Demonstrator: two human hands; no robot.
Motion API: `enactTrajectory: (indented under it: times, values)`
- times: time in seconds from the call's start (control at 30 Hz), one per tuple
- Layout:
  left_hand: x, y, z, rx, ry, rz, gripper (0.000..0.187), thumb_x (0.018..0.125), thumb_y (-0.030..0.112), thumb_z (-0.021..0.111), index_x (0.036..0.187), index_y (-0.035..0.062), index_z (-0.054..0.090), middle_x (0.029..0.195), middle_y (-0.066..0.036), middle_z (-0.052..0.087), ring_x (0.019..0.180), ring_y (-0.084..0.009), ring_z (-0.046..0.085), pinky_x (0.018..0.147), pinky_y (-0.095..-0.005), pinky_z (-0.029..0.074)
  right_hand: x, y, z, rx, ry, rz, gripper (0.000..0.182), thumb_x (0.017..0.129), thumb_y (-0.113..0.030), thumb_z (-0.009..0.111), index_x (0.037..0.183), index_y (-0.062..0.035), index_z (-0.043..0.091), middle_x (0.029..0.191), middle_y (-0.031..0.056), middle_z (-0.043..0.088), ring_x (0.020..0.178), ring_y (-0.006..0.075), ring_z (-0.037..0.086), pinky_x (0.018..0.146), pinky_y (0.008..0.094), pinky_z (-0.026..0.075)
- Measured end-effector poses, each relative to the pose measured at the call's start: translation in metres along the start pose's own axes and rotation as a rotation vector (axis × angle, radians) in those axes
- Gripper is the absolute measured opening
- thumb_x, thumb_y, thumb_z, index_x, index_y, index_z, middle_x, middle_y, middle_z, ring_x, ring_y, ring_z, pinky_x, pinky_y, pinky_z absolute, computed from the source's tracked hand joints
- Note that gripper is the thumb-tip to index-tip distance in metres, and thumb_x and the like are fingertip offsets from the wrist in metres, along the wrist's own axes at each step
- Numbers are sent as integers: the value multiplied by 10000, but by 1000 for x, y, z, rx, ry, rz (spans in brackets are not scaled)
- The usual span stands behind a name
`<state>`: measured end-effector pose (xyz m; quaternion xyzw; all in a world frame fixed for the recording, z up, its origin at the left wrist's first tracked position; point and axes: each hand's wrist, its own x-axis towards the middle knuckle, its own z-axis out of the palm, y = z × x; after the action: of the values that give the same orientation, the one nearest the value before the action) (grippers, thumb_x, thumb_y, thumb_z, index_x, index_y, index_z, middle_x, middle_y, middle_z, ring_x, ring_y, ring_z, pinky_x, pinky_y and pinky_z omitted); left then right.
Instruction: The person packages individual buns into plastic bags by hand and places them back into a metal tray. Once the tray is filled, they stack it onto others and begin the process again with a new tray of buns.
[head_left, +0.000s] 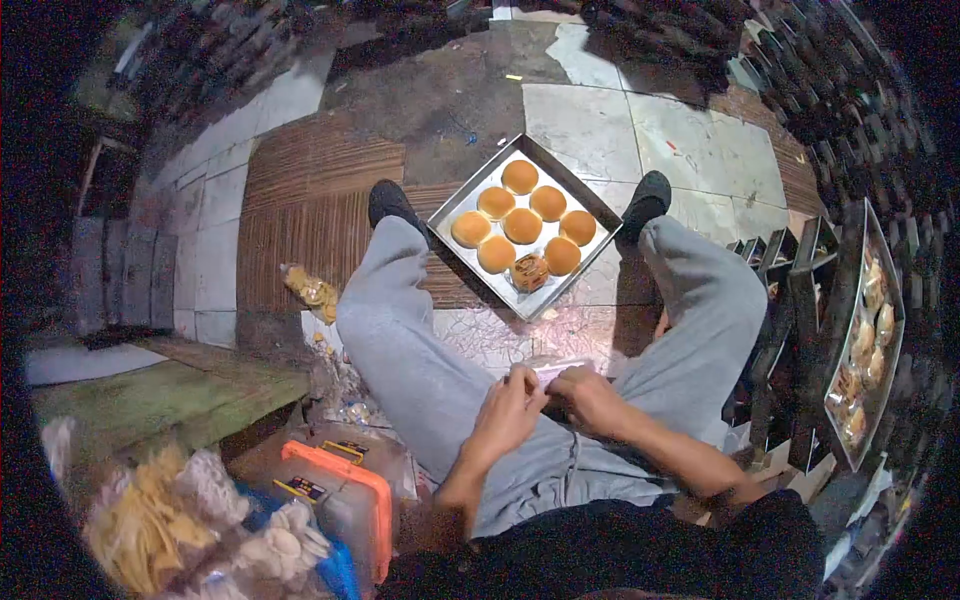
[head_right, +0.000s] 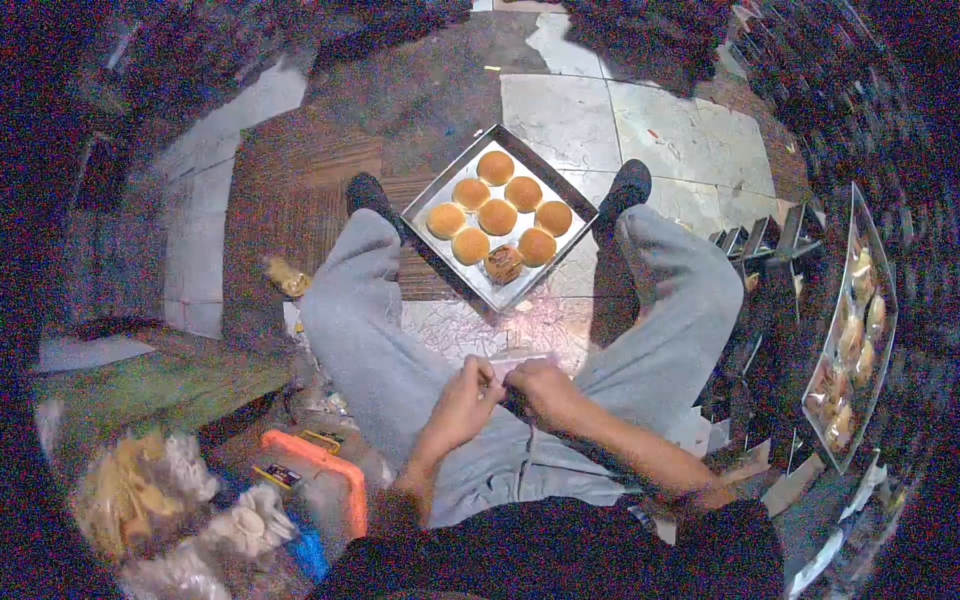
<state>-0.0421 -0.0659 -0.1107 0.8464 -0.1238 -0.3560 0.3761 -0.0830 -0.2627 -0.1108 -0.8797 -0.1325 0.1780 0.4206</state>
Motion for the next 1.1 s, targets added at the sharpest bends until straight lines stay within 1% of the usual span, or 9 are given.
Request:
enactTrajectory:
  times: [0.13, 0.2, 0.23, 0.47, 0.63, 0.77, 0.87, 1.0, 1.1]
  values:
    - [0, 6, 0, -160, 235, 275, 569, 808, 158, 796, 1301, 43, 538, 907, -130, 705, 1021, -345, 645, 967, -453, 473, 2, -9, -42, -38, 357, -139, 286, 696, -105, 716, 962, -8, 679, 868, 196, 657, 904, 413, 651, 818, 480, 517]
    - [14, 17, -22, -109, 3, 196, 382, 768, 147, 810, 1117, 74, 672, 947, -76, 715, 1092, -319, 624, 1001, -447, 445, 5, -34, -82, -10, 282, -81, 265, 743, -111, 717, 987, -12, 687, 928, 192, 672, 924, 411, 651, 818, 472, 512]
    - [20, 20, -30, 161, 185, 263, 164, 774, 131, 778, 931, 105, 741, 972, -65, 729, 1046, -290, 653, 1052, -468, 411, 4, -48, -95, 10, 201, -23, 245, 790, -117, 718, 1012, -16, 696, 989, 188, 687, 944, 409, 650, 819, 463, 508]
    - [19, 70, -89, 467, 388, 744, 298, 780, 102, 749, 1075, 120, 711, 1180, -111, 702, 1163, -284, 607, 1088, -526, 349, 14, -62, -69, 40, 289, -253, 548, 837, -175, 706, 1314, 47, 553, 1299, 275, 601, 1183, 419, 596, 1036, 465, 477]
    - [13, 60, -94, 597, 484, 649, 495, 722, 43, 700, 1208, 139, 679, 1551, -138, 450, 1412, -386, 375, 1125, -559, 290, 33, -61, -53, 115, 129, -175, 810, 825, -187, 717, 1502, 50, 340, 1512, 326, 379, 1440, 462, 350, 1191, 482, 332]
    - [1, 83, -116, 541, 350, 620, 506, 786, 154, 694, 1289, 115, 649, 1536, -179, 441, 1489, -391, 253, 1177, -549, 219, 61, -58, -43, 87, 196, -249, 909, 823, -190, 690, 1570, 23, 216, 1624, 324, 155, 1525, 473, 119, 1254, 530, 130]
    - [20, 81, -135, 201, 509, 564, 544, 892, 280, 705, 1352, 25, 565, 1544, -277, 374, 1498, -466, 202, 1202, -517, 185, 99, -60, -44, 234, 341, -205, 950, 811, -169, 670, 1584, 27, 153, 1626, 326, 140, 1527, 470, 121, 1252, 512, 131]
    - [94, 31, -139, -698, 503, 68, 672, 1014, 437, 592, 1453, -31, 395, 1383, -205, 542, 1290, -292, 489, 1091, -418, 377, 151, -93, -13, 635, 417, -192, 949, 787, -98, 624, 1601, -14, 143, 1597, 345, 218, 1509, 443, 234, 1227, 455, 232]
    - [121, 39, -191, -489, 1042, 124, 556, 1051, 346, 555, 1452, -10, 405, 1384, -173, 522, 1238, -239, 508, 1093, -372, 371, 199, -17, 20, 474, 463, -225, 641, 803, -90, 616, 1408, 44, 453, 1347, 321, 517, 1293, 440, 511, 1100, 448, 408]
